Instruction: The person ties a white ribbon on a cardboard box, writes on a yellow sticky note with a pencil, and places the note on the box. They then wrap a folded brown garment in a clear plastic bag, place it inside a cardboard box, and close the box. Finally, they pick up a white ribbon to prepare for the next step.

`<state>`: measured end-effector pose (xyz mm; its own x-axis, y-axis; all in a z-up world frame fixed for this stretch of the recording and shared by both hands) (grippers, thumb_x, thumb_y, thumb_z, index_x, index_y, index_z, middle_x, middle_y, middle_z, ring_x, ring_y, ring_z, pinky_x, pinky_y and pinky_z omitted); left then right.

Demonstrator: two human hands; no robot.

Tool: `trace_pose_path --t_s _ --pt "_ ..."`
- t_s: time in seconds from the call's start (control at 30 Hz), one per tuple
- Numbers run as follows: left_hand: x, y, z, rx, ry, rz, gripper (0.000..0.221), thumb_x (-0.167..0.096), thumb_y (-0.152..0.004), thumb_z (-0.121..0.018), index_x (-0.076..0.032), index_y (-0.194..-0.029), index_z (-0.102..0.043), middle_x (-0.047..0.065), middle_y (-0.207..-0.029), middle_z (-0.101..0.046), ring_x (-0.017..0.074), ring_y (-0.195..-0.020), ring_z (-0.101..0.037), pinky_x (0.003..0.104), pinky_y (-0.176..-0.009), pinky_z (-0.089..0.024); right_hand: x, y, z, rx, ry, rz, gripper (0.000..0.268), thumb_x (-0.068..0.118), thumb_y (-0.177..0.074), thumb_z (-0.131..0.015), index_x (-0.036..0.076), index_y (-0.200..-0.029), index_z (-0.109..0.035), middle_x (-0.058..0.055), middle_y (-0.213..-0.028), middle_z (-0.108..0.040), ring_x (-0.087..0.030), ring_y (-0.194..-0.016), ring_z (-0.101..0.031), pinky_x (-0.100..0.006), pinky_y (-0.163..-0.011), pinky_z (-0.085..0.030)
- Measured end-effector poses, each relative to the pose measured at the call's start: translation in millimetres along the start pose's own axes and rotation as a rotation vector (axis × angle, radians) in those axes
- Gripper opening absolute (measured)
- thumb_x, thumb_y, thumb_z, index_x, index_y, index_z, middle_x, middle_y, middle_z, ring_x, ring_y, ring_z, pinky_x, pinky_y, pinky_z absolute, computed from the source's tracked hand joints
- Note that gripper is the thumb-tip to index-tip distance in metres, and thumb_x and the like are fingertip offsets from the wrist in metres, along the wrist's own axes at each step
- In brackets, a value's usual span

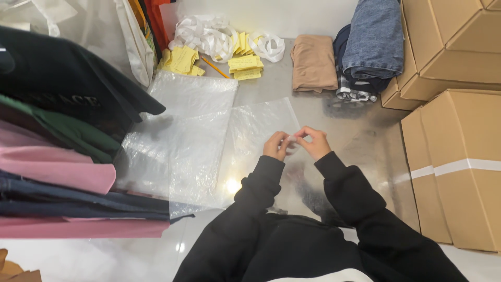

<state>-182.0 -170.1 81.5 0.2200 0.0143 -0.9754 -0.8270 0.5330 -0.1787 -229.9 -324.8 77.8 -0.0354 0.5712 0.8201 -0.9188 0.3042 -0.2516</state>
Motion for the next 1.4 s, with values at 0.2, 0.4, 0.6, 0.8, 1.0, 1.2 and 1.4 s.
trace_pose_path --t_s 0.2,0.4,0.6,0.8,1.0,1.2,1.4 --pt "78 -29 39 -0.224 0.122 0.166 0.014 -0.022 -0.101 -0.065 -0.011 -0.094 -0.069 0.009 -0.082 -0.067 0.025 -0.077 -0.072 0.037 -0.055 -0.065 -3 -16 -16 -0.107 0.378 0.347 0.011 0.036 -0.094 -0.071 0.027 -0.093 -0.066 0.014 -0.087 -0.066 -0.007 -0.09 -0.064 -0.04 -0.103 -0.026" --pt "135 -19 169 -0.589 0.2 0.268 0.009 -0.021 -0.097 -0.067 -0.013 -0.094 -0.07 0.009 -0.079 -0.068 0.0195 -0.071 -0.065 0.031 -0.056 -0.061 -63 -25 14 -0.202 0.636 0.415 0.017 0.043 -0.102 -0.059 0.027 -0.096 -0.06 0.014 -0.093 -0.061 -0.007 -0.097 -0.06 -0.039 -0.105 -0.025" --pt "65 10 218 -0.668 0.41 0.294 0.021 -0.03 -0.104 -0.062 -0.013 -0.092 -0.065 0.006 -0.087 -0.063 0.0218 -0.081 -0.069 0.038 -0.066 -0.066 -128 -36 36 -0.235 0.588 0.122 0.02 0.048 -0.102 -0.062 0.027 -0.101 -0.06 0.016 -0.098 -0.061 -0.007 -0.102 -0.059 -0.037 -0.108 -0.027" --pt "63 -2 112 -0.341 1.034 0.474 0.023 -0.036 -0.097 -0.069 -0.017 -0.096 -0.056 0.004 -0.091 -0.063 0.0354 -0.09 -0.071 0.059 -0.078 -0.062 -39 2 -34 -0.237 -0.795 -0.908 0.084 0.048 -0.105 -0.058 0.02 -0.154 0.004 -0.024 -0.155 -0.008 -0.048 -0.144 -0.024 -0.075 -0.109 -0.035" --pt "66 -17 -7 0.242 0.68 0.578 0.047 -0.052 -0.108 -0.042 -0.008 -0.109 -0.061 0.021 -0.112 -0.065 0.041 -0.09 -0.071 0.061 -0.075 -0.062 -16 7 -73 0.007 -1.053 -1.001 0.078 0.073 -0.089 -0.06 0.011 -0.136 -0.048 -0.008 -0.106 -0.06 -0.025 -0.087 -0.061 -0.04 -0.076 -0.056" --pt "25 -35 4 0.003 0.262 0.556 0.039 -0.041 -0.088 -0.081 -0.008 -0.088 -0.06 0.01 -0.083 -0.066 0.0239 -0.061 -0.074 0.036 -0.049 -0.068 52 -2 -47 -0.003 -0.907 -0.784 0.055 0.054 -0.101 -0.058 0.011 -0.134 -0.061 -0.014 -0.105 -0.065 -0.024 -0.079 -0.066 -0.052 -0.077 -0.06" --pt "25 -46 7 0.048 0.187 0.359 0.015 -0.023 -0.097 -0.071 -0.009 -0.091 -0.069 0.009 -0.085 -0.069 0.0198 -0.074 -0.074 0.027 -0.061 -0.067 37 -9 -35 0.003 -0.827 -0.527 0.05 0.043 -0.109 -0.042 0.007 -0.14 -0.057 -0.016 -0.12 -0.07 -0.027 -0.101 -0.07 -0.049 -0.092 -0.057"
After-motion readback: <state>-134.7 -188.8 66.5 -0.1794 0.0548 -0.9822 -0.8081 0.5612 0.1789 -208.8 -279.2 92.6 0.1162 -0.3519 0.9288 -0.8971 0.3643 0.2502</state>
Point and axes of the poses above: each hand's wrist, its own y-axis away from the middle knuckle, its own z-axis out of the back of the hand, x = y × z, the point moved 6 cm from there along -y, towards the middle knuckle
